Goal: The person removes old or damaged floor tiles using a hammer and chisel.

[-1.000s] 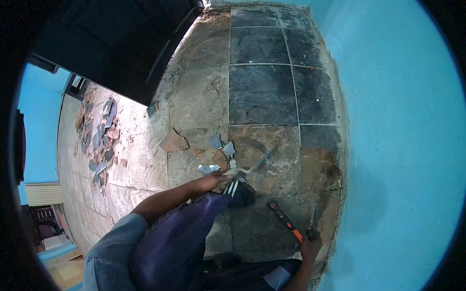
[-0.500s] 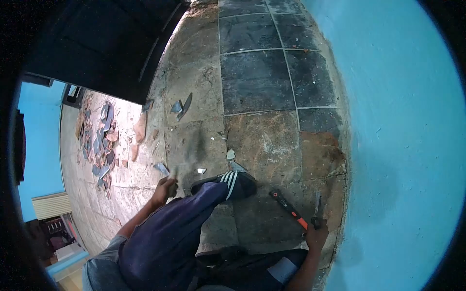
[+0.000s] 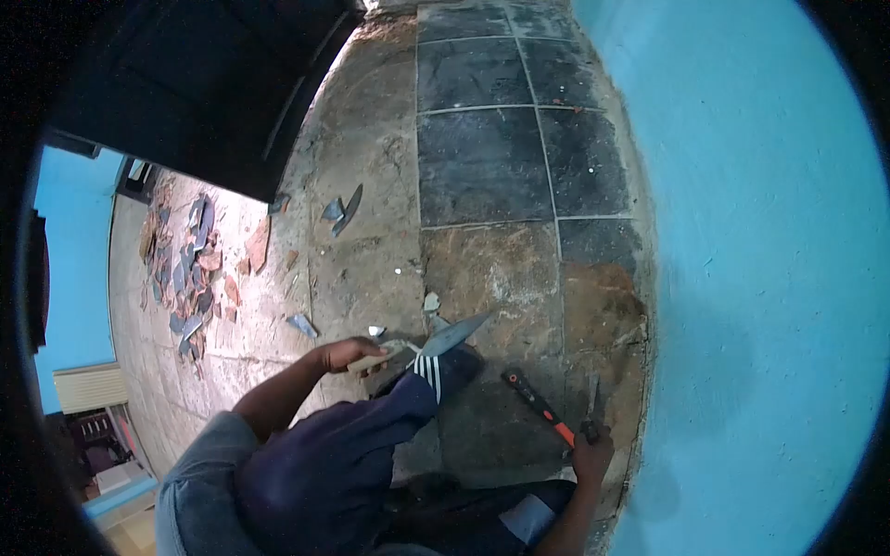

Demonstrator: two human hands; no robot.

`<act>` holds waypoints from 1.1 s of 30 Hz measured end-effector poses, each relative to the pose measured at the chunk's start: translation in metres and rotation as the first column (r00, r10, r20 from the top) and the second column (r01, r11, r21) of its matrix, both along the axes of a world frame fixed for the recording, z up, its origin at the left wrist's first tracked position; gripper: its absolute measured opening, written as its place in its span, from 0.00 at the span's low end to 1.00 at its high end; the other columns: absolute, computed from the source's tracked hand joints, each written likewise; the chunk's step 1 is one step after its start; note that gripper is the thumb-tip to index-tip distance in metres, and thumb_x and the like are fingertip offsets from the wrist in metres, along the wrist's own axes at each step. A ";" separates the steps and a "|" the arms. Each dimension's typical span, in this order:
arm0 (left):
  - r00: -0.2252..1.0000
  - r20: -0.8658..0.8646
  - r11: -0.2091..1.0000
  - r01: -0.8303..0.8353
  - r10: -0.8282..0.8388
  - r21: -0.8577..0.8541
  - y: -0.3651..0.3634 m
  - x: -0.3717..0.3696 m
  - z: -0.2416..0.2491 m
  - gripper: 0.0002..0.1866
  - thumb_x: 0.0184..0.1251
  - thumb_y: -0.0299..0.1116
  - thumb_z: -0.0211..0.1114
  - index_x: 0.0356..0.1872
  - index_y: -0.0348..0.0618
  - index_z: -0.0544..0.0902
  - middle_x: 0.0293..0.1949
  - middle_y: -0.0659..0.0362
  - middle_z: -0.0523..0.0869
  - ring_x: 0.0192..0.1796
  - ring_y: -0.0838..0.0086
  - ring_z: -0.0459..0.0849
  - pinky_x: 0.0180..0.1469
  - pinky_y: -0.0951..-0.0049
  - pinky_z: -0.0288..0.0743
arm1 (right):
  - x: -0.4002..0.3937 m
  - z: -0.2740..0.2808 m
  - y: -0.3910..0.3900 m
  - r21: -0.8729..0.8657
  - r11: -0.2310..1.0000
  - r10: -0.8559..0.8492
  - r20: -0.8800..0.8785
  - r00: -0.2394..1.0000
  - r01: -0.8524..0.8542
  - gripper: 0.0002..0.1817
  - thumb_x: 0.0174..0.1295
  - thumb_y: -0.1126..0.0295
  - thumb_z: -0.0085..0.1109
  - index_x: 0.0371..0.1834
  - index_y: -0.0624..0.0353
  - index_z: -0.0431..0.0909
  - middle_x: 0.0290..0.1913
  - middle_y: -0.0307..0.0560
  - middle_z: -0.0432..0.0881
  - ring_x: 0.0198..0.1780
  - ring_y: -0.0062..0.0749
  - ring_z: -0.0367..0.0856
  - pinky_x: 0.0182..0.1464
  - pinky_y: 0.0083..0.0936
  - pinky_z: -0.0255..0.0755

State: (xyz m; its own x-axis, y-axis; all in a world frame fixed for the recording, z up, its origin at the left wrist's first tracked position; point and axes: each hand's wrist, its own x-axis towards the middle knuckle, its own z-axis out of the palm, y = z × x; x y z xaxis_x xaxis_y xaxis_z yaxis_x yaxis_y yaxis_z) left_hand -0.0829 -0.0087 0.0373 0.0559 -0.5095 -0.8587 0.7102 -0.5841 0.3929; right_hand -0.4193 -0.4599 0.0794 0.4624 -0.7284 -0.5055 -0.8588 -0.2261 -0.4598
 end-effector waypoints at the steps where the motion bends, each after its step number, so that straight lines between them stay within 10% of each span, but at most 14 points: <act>1: 0.995 -0.055 0.997 -0.081 0.081 0.009 0.002 -0.001 -0.002 0.21 0.77 0.52 0.60 0.44 0.42 0.86 0.32 0.62 0.85 0.29 0.78 0.82 0.30 0.76 0.76 | 0.011 0.010 0.000 0.026 1.000 -0.002 -0.035 0.999 0.003 0.30 0.52 0.74 0.59 0.62 0.74 0.77 0.53 0.68 0.86 0.55 0.53 0.86 0.57 0.38 0.77; 5: 0.947 -0.215 0.967 -0.252 0.237 -0.047 0.030 -0.021 -0.011 0.22 0.78 0.51 0.60 0.47 0.39 0.83 0.32 0.63 0.83 0.28 0.81 0.79 0.27 0.79 0.73 | -0.019 -0.010 0.003 0.029 1.000 -0.012 -0.035 0.999 0.013 0.32 0.51 0.76 0.57 0.64 0.75 0.76 0.55 0.67 0.85 0.54 0.51 0.87 0.55 0.38 0.79; 12: 0.763 0.231 0.753 -0.641 0.604 0.147 0.192 -0.067 0.005 0.18 0.74 0.44 0.64 0.53 0.41 0.82 0.37 0.59 0.84 0.31 0.75 0.79 0.29 0.75 0.72 | -0.004 -0.001 0.000 0.066 0.998 0.000 0.006 1.000 0.000 0.31 0.51 0.75 0.56 0.64 0.73 0.76 0.40 0.64 0.87 0.29 0.38 0.85 0.33 0.32 0.78; 18: -0.057 0.482 0.003 -0.992 0.874 -0.124 0.258 -0.067 0.004 0.17 0.78 0.49 0.57 0.44 0.45 0.78 0.29 0.63 0.77 0.25 0.79 0.75 0.25 0.79 0.69 | -0.003 0.001 0.005 0.148 0.983 -0.104 -0.054 0.993 0.111 0.26 0.54 0.76 0.56 0.58 0.74 0.78 0.42 0.54 0.86 0.39 0.34 0.84 0.41 0.31 0.76; 22: 0.356 0.484 0.420 -0.907 0.799 -0.026 0.196 -0.055 -0.001 0.17 0.77 0.48 0.59 0.48 0.43 0.80 0.29 0.65 0.77 0.23 0.81 0.72 0.25 0.79 0.67 | -0.007 -0.004 0.008 0.151 0.982 -0.117 0.001 0.993 0.115 0.28 0.53 0.76 0.56 0.61 0.73 0.77 0.41 0.55 0.85 0.34 0.35 0.83 0.36 0.31 0.76; 26: 0.859 0.347 0.914 -0.406 0.375 0.017 0.104 -0.064 0.009 0.14 0.72 0.42 0.67 0.45 0.42 0.86 0.27 0.67 0.80 0.24 0.82 0.74 0.26 0.79 0.66 | -0.027 -0.020 -0.004 0.088 0.996 -0.018 0.047 0.999 0.014 0.32 0.51 0.74 0.55 0.63 0.73 0.76 0.39 0.58 0.85 0.26 0.37 0.84 0.29 0.32 0.77; 30: 0.866 0.169 0.865 -0.491 0.471 0.104 0.114 -0.083 -0.006 0.18 0.73 0.48 0.66 0.45 0.41 0.86 0.30 0.63 0.84 0.26 0.80 0.78 0.26 0.78 0.67 | -0.001 0.005 0.015 0.141 0.980 -0.150 0.047 0.988 0.142 0.30 0.52 0.72 0.56 0.61 0.70 0.78 0.40 0.58 0.85 0.28 0.36 0.84 0.31 0.32 0.77; 33: 0.698 0.164 0.685 -0.716 0.697 0.135 0.176 -0.095 -0.019 0.19 0.73 0.49 0.64 0.49 0.41 0.84 0.32 0.63 0.84 0.27 0.78 0.78 0.26 0.78 0.68 | -0.041 -0.041 -0.011 -0.028 0.996 0.083 0.081 0.993 -0.080 0.29 0.52 0.71 0.56 0.61 0.68 0.78 0.41 0.59 0.85 0.29 0.37 0.85 0.31 0.33 0.77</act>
